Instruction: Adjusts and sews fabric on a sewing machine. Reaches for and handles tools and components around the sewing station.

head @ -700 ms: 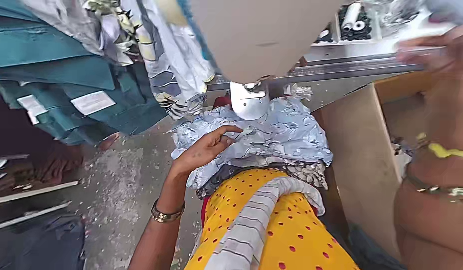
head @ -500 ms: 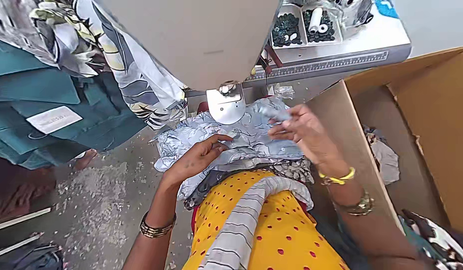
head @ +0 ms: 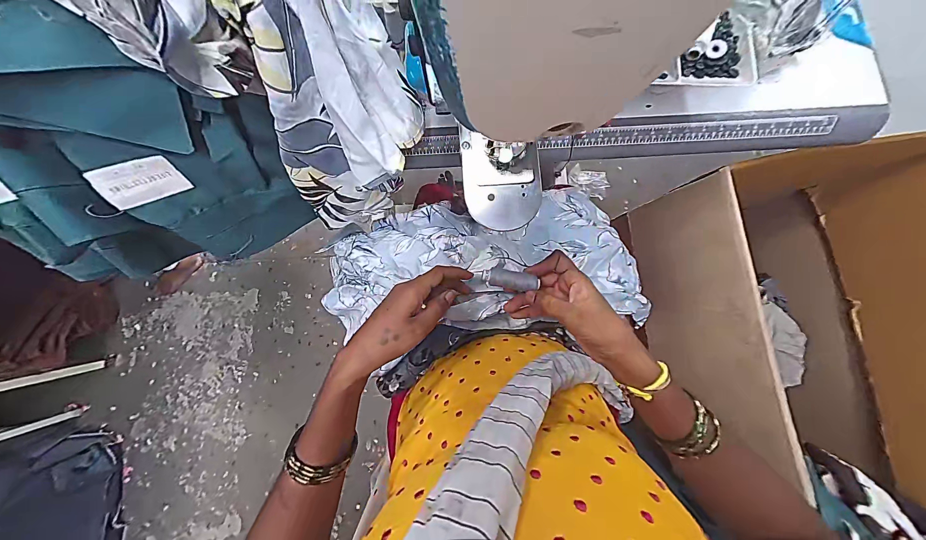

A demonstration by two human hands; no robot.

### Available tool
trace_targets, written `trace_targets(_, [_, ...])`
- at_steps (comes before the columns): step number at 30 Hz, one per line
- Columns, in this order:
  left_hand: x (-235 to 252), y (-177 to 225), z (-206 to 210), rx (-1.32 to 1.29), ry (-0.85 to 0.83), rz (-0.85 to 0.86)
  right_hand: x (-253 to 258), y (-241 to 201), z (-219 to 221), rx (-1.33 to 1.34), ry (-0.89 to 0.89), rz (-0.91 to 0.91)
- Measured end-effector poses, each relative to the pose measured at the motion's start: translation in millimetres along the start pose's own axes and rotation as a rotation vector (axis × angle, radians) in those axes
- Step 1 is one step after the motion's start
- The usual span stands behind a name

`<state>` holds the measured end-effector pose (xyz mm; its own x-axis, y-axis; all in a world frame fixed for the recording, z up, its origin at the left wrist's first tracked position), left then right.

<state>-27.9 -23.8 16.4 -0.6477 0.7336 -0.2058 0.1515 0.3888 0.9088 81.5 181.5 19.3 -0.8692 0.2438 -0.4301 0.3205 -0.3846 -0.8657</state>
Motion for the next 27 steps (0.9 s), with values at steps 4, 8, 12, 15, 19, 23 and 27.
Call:
trace_targets(4, [-2, -4, -3, -0.052, 0.015, -0.018, 0, 2, 0, -0.026, 0.009, 0.020])
trace_targets(8, [-8, -5, -26, -0.055, 0.166, -0.020, -1, 5, -9, -0.147, 0.072, -0.079])
trace_targets(12, [-19, -10, -53, 0.152, 0.340, -0.012, 1, 6, -24, -0.271, 0.149, -0.183])
trace_targets(15, [-26, -15, -58, 0.263, 0.386, -0.030, 2, 4, -27, -0.305, 0.156, -0.200])
trace_targets(19, [-33, -19, -55, 0.318, 0.417, -0.093, 4, 3, -27, -0.337, 0.151, -0.221])
trace_targets(23, [-32, -30, -42, 0.215, 0.425, -0.569, 5, 4, -26, -0.343, 0.156, -0.208])
trace_targets(27, [-15, -55, -10, -0.206, 0.374, -0.665, 4, 7, -24, -0.350, 0.158, -0.205])
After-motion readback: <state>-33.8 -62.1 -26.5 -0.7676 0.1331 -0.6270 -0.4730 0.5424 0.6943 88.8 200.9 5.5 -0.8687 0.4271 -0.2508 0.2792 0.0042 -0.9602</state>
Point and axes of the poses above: each hand's wrist, its own x-axis towards the middle knuckle, its own z-axis out of the palm, y = z × x, the point moved 4 cm from there along x, towards the middle knuckle, and after that the axes turned 9 degrees about y, right-handed, at the moved point
